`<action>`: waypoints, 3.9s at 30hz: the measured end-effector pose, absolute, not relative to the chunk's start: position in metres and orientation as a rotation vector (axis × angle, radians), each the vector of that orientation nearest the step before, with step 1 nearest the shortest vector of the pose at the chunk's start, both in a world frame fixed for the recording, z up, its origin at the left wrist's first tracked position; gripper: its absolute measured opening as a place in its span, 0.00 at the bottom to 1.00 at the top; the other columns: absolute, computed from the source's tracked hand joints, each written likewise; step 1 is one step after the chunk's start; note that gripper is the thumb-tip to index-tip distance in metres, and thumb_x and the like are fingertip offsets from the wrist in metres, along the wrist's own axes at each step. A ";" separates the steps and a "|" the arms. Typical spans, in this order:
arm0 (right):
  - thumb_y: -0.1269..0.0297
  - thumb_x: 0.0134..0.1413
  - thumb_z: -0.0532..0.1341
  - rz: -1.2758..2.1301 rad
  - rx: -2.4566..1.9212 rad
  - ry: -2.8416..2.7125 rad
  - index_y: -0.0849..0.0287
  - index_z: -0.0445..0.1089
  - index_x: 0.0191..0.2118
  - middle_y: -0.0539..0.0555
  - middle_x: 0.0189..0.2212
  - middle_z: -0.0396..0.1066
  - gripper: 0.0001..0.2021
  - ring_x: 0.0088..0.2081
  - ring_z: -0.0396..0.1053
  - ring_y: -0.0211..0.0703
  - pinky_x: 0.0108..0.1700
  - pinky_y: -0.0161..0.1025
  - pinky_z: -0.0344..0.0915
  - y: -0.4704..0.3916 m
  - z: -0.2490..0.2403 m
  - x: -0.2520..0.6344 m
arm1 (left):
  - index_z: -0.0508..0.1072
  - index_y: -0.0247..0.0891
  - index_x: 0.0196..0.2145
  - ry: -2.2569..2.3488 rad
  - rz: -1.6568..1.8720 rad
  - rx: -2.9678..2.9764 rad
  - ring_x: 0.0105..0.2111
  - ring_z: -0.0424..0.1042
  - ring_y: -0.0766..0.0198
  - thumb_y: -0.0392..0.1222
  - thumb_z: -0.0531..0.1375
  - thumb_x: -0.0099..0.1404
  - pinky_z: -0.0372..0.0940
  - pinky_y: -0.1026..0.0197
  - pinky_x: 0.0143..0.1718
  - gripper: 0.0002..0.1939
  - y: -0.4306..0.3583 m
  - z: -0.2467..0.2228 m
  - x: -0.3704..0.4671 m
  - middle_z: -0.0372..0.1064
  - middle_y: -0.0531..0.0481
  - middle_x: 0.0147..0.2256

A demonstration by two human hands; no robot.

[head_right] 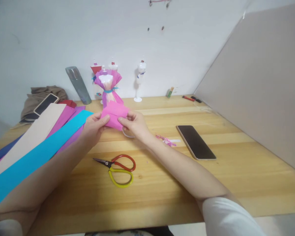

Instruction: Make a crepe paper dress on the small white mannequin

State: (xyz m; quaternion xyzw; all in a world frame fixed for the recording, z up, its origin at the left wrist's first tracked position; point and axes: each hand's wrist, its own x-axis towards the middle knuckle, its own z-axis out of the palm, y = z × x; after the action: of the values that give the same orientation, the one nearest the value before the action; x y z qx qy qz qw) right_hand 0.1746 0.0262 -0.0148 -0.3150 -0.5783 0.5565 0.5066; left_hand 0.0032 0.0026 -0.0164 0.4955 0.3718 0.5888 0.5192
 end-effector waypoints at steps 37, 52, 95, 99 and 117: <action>0.47 0.45 0.72 1.298 -0.790 -1.307 0.58 0.72 0.28 0.46 0.20 0.69 0.18 0.17 0.61 0.31 0.20 0.32 0.53 0.033 -0.012 0.183 | 0.83 0.34 0.33 0.971 1.237 1.221 0.29 0.79 0.55 0.53 0.77 0.46 0.73 0.53 0.37 0.21 0.005 -0.005 -0.007 0.81 0.43 0.30; 0.35 0.45 0.68 1.436 -0.745 -1.427 0.57 0.67 0.22 0.48 0.15 0.64 0.28 0.18 0.58 0.34 0.21 0.34 0.49 0.032 -0.017 0.182 | 0.84 0.35 0.41 1.005 1.260 1.538 0.43 0.81 0.50 0.49 0.73 0.55 0.74 0.48 0.50 0.19 0.009 -0.004 -0.016 0.83 0.43 0.41; 0.69 0.54 0.62 0.755 -0.465 -1.779 0.52 0.81 0.29 0.51 0.30 0.78 0.10 0.34 0.74 0.44 0.39 0.42 0.70 0.040 -0.016 0.194 | 0.82 0.37 0.42 0.920 1.161 1.223 0.34 0.77 0.58 0.52 0.71 0.55 0.69 0.59 0.37 0.20 0.012 0.002 -0.024 0.81 0.45 0.35; 0.70 0.53 0.60 0.785 -0.590 -1.769 0.48 0.83 0.32 0.52 0.35 0.80 0.13 0.40 0.75 0.48 0.47 0.47 0.72 0.035 -0.014 0.195 | 0.81 0.34 0.38 0.929 0.967 1.180 0.27 0.75 0.57 0.69 0.62 0.60 0.68 0.57 0.31 0.31 0.014 0.000 -0.024 0.77 0.42 0.28; 0.65 0.55 0.63 0.844 -0.645 -1.686 0.51 0.83 0.36 0.52 0.33 0.80 0.09 0.37 0.75 0.46 0.43 0.45 0.70 0.035 -0.023 0.188 | 0.78 0.35 0.37 1.081 1.043 1.321 0.27 0.70 0.66 0.56 0.73 0.51 0.63 0.64 0.28 0.23 0.006 -0.004 -0.011 0.73 0.51 0.28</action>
State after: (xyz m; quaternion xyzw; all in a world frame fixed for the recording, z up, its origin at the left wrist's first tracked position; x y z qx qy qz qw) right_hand 0.1881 0.0355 -0.0228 -0.2716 -0.7103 0.3556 0.5435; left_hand -0.0111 0.0059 -0.0044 0.5557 0.4550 0.4387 0.5401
